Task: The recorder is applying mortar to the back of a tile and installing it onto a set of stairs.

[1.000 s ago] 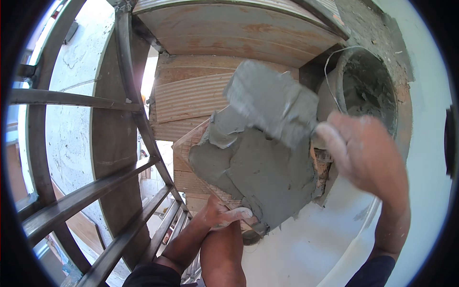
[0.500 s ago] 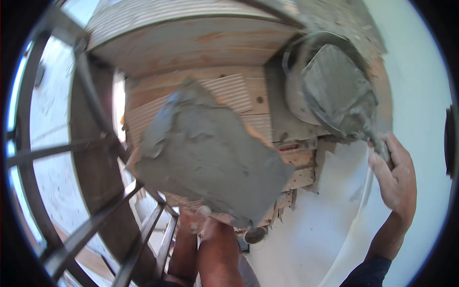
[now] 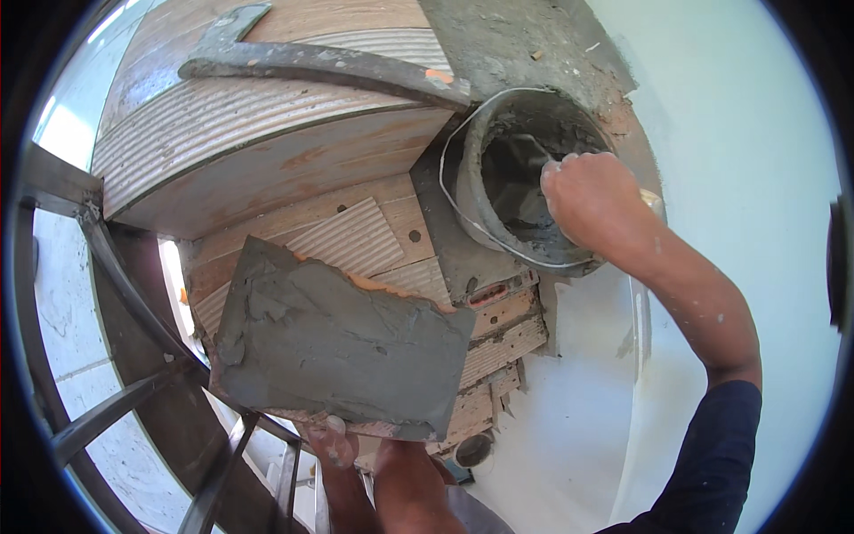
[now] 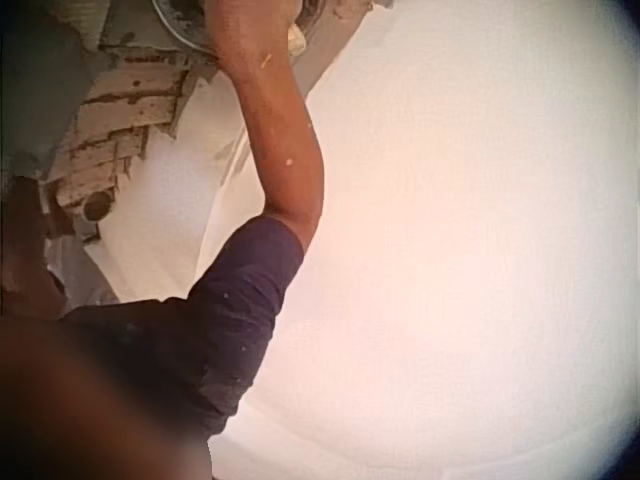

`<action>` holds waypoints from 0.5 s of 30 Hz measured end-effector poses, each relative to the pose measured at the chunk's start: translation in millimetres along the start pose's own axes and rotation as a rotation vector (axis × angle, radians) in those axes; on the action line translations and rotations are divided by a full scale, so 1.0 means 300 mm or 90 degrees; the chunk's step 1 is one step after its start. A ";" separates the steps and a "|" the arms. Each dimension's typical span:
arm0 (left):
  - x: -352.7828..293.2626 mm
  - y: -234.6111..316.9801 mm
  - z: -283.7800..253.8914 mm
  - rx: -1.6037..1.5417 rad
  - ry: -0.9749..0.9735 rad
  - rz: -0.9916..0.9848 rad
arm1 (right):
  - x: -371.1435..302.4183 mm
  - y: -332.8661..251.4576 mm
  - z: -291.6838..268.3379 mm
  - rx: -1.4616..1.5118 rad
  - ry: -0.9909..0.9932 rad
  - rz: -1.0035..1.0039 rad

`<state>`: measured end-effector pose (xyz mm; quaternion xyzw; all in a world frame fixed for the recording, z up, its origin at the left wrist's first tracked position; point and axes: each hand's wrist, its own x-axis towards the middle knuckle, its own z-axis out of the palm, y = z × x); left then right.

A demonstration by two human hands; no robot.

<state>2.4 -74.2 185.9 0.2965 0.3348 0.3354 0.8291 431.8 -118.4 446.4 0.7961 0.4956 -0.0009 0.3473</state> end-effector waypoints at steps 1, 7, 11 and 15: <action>0.012 0.011 -0.004 0.030 0.011 -0.005 | -0.002 -0.005 -0.034 0.048 -0.022 -0.015; 0.018 -0.094 -0.163 0.032 -0.058 0.058 | -0.040 0.073 -0.086 0.178 -0.084 -0.081; 0.044 -0.043 -0.055 -0.052 -0.062 0.020 | -0.115 0.128 -0.088 0.311 -0.161 -0.029; 0.044 -0.055 -0.095 -0.018 -0.032 -0.007 | -0.279 0.198 -0.045 0.494 -0.098 0.086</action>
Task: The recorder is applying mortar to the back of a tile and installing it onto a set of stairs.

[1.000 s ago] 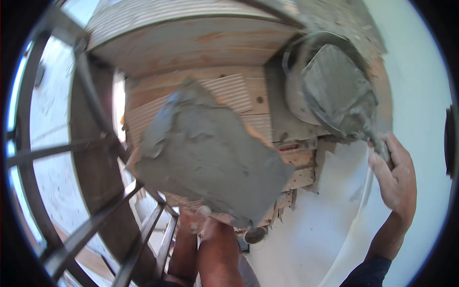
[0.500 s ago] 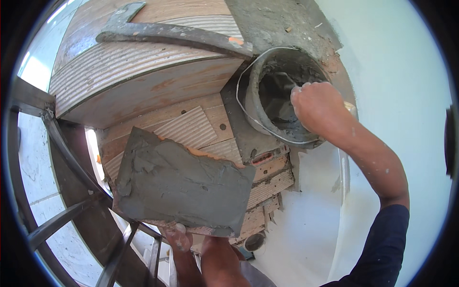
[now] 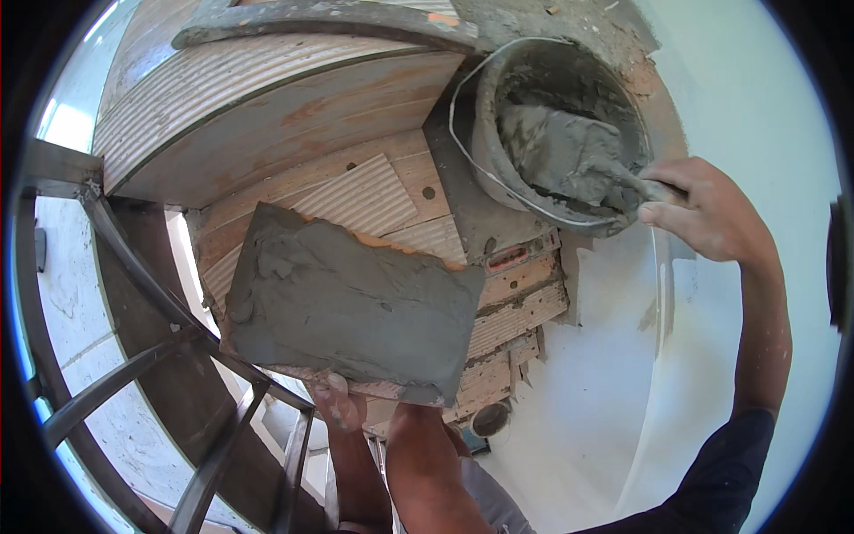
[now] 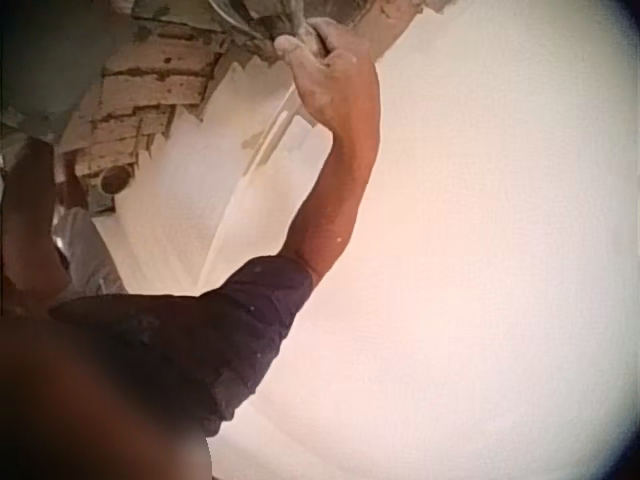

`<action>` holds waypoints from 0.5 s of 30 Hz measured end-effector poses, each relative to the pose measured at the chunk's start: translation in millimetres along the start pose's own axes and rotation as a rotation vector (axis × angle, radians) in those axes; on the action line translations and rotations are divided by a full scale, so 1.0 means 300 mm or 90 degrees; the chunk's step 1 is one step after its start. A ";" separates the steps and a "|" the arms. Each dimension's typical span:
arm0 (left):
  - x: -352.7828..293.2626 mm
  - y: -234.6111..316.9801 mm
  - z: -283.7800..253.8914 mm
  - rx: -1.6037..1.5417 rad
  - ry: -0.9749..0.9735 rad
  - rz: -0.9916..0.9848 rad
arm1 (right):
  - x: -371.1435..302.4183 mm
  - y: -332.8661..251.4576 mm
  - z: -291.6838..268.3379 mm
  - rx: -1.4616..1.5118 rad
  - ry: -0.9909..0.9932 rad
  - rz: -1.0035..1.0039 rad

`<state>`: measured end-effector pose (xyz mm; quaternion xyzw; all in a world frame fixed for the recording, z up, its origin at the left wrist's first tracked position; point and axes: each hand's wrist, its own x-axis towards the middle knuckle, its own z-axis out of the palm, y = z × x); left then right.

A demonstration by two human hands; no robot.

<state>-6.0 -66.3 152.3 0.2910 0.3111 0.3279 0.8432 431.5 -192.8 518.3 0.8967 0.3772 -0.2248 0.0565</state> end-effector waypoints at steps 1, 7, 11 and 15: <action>0.000 0.005 0.002 0.002 -0.006 -0.010 | -0.044 0.023 0.009 0.093 0.062 0.015; 0.002 0.024 0.006 -0.018 -0.050 -0.051 | -0.380 0.113 0.168 0.479 0.178 0.212; 0.017 0.048 0.045 0.051 -0.002 -0.078 | -0.641 0.214 0.266 0.460 0.122 0.323; 0.018 0.069 0.042 0.010 -0.163 -0.036 | -0.619 0.288 0.399 0.208 -0.092 0.245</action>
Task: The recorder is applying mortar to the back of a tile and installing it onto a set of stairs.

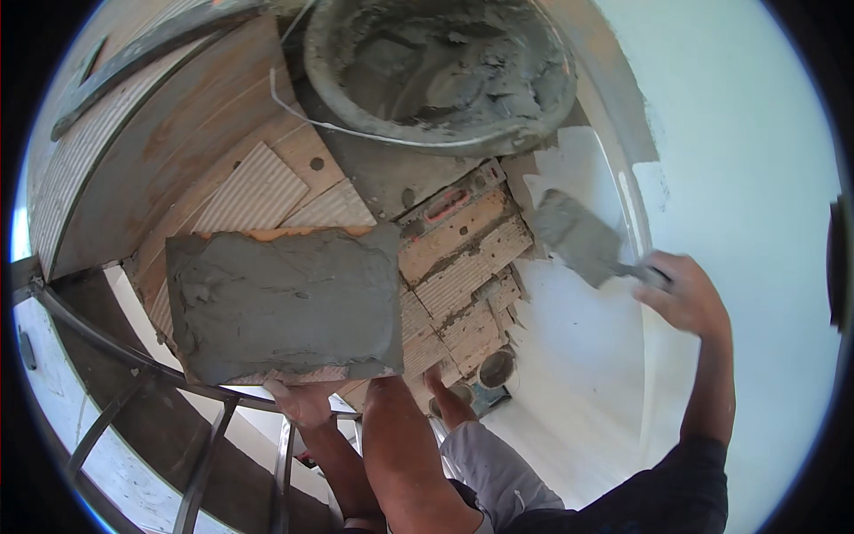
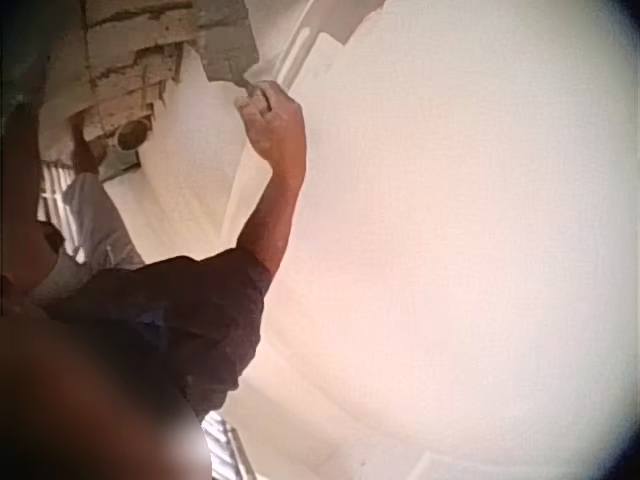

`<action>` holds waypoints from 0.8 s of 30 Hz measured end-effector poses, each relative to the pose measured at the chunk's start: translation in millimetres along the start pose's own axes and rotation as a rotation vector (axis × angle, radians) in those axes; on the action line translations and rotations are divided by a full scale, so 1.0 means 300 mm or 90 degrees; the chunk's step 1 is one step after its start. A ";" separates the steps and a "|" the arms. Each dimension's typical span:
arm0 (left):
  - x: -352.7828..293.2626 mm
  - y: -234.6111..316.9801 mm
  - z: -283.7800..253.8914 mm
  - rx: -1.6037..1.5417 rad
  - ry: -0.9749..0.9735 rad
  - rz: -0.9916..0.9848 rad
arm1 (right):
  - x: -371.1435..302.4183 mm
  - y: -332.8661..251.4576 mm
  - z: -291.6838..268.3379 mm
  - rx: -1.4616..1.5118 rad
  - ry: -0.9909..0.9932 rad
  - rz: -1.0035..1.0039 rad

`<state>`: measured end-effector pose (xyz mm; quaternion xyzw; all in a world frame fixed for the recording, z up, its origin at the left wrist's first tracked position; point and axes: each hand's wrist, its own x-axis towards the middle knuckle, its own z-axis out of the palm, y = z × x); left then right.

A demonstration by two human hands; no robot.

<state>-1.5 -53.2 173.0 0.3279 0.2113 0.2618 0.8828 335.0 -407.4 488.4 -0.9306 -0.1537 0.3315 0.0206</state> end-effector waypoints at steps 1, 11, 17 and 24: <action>-0.004 0.003 -0.004 -0.061 0.015 -0.003 | 0.067 0.021 0.041 -0.061 -0.008 -0.030; 0.014 -0.007 0.032 -0.215 -0.022 0.004 | 0.940 -0.022 0.199 -0.238 -0.101 -0.071; -0.003 -0.031 0.004 -0.270 0.042 -0.030 | 0.886 -0.144 -0.040 -0.026 -0.216 0.138; -0.018 -0.038 -0.034 -0.320 0.073 -0.019 | 0.743 -0.149 -0.134 -0.022 -0.193 0.110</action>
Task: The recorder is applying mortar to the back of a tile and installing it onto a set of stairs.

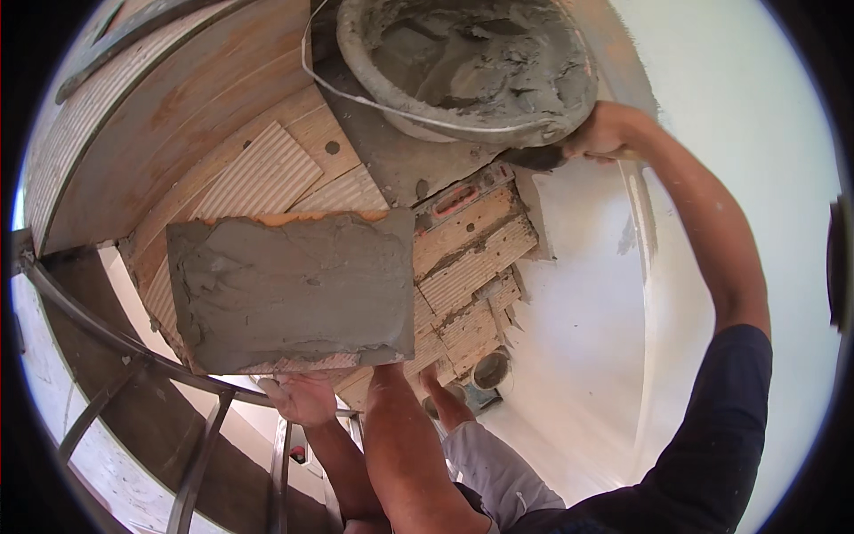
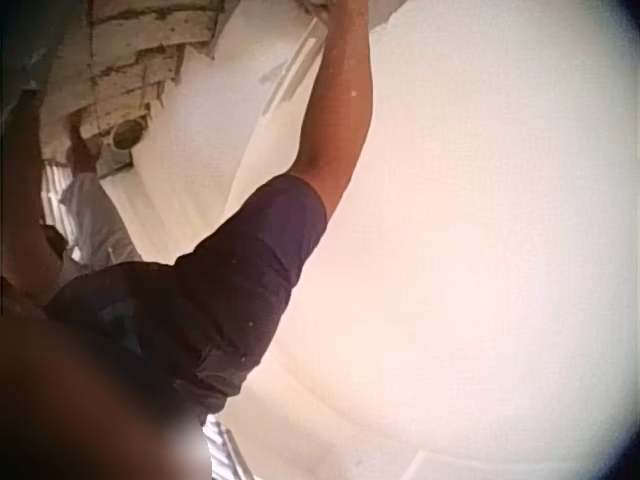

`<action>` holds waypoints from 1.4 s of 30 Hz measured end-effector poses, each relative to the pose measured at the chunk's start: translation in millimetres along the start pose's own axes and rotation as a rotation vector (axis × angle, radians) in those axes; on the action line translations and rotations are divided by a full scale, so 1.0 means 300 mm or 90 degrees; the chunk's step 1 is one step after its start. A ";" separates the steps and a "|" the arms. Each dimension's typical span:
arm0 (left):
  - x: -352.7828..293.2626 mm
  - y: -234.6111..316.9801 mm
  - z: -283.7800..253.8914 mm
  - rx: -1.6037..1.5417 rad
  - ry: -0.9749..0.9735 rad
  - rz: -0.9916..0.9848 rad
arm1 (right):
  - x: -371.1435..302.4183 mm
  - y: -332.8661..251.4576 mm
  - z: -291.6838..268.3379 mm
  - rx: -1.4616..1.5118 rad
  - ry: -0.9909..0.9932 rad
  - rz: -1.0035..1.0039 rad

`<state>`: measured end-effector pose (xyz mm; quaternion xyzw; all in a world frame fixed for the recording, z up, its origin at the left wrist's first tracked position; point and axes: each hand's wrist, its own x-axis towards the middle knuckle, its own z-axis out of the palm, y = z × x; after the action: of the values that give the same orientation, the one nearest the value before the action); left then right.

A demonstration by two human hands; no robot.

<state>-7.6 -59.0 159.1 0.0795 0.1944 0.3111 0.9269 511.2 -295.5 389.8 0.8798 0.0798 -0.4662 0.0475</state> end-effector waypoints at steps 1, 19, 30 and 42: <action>0.004 -0.013 0.014 -0.001 0.003 -0.003 | -0.036 0.019 -0.028 -0.018 -0.022 -0.001; 0.017 -0.019 0.042 -0.007 -0.061 -0.003 | -0.031 -0.048 0.306 -0.003 -0.030 -0.047; 0.014 -0.019 0.036 -0.061 -0.069 0.009 | -0.116 -0.097 0.157 0.382 0.004 -0.062; 0.043 0.002 0.062 0.006 -0.013 -0.013 | -0.471 0.186 0.563 0.801 -0.041 0.053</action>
<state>9.1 -51.3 172.4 0.0852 0.1873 0.3000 0.9315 306.2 -390.6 412.6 0.7273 -0.2455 -0.4477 -0.4586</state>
